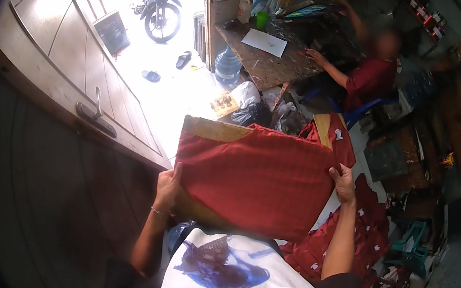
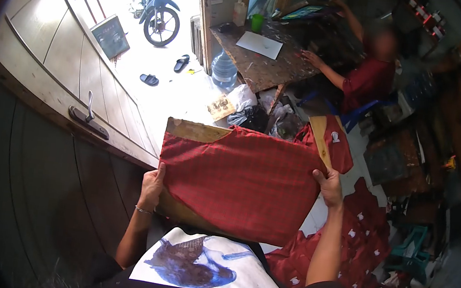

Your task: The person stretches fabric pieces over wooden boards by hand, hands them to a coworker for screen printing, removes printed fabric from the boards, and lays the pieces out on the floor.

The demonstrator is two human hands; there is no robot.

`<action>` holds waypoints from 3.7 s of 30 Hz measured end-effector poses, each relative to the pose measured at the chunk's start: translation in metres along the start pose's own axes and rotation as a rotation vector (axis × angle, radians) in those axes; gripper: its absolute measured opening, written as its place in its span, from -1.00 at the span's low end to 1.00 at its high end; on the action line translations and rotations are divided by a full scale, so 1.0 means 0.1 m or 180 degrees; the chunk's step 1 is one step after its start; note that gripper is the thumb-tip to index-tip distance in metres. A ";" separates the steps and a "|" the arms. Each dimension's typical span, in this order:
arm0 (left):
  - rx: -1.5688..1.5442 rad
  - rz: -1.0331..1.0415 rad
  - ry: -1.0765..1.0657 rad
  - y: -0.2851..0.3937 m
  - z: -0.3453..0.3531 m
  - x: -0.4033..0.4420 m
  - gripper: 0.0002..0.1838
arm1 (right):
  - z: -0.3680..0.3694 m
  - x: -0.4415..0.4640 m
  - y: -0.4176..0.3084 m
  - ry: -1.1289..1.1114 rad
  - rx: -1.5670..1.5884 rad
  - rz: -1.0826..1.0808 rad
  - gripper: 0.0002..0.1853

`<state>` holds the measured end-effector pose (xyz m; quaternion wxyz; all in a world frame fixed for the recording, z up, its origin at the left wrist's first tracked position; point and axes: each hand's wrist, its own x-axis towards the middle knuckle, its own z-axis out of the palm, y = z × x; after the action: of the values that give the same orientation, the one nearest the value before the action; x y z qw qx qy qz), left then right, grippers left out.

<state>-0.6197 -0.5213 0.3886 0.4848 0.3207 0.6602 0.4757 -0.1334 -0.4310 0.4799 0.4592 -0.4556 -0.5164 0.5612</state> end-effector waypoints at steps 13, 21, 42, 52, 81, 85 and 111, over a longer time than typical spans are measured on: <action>-0.0529 0.0026 -0.0217 -0.09 -0.11 0.03 -0.51 | -0.19 -0.10 -0.25 -0.0248 -0.0210 0.0242 -0.70; -0.0702 0.0739 -0.0126 0.03 -0.05 -0.01 -0.67 | -0.21 -0.14 -0.17 -0.0393 -0.0899 0.0345 -0.55; -0.0870 0.0578 -0.0793 -0.11 -0.25 -0.03 -0.73 | 0.85 0.63 -0.68 -0.1328 -0.2929 -0.0255 -0.56; 0.0034 0.0013 -0.0601 -0.32 -0.44 0.10 -0.75 | 0.87 0.51 -0.67 -0.1025 -0.2924 -0.0387 -0.54; -0.1023 0.0302 -0.0783 -0.11 -0.17 0.29 -0.71 | 0.28 0.08 0.36 -0.0227 0.0330 0.1163 -0.49; -0.0883 0.0189 -0.0780 -0.04 -0.18 0.34 -0.75 | 0.26 0.08 0.51 -0.0277 0.0584 0.1469 -0.50; -0.2241 -0.2994 -0.3950 -1.16 2.57 -0.03 -0.24 | 1.65 0.71 -1.25 0.1697 -0.0104 -0.0234 -0.68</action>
<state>-0.3718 -0.4824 0.2613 0.9770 0.0464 0.1533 0.1406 -0.3024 -0.3825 0.6103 0.5917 -0.5755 -0.4024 0.3960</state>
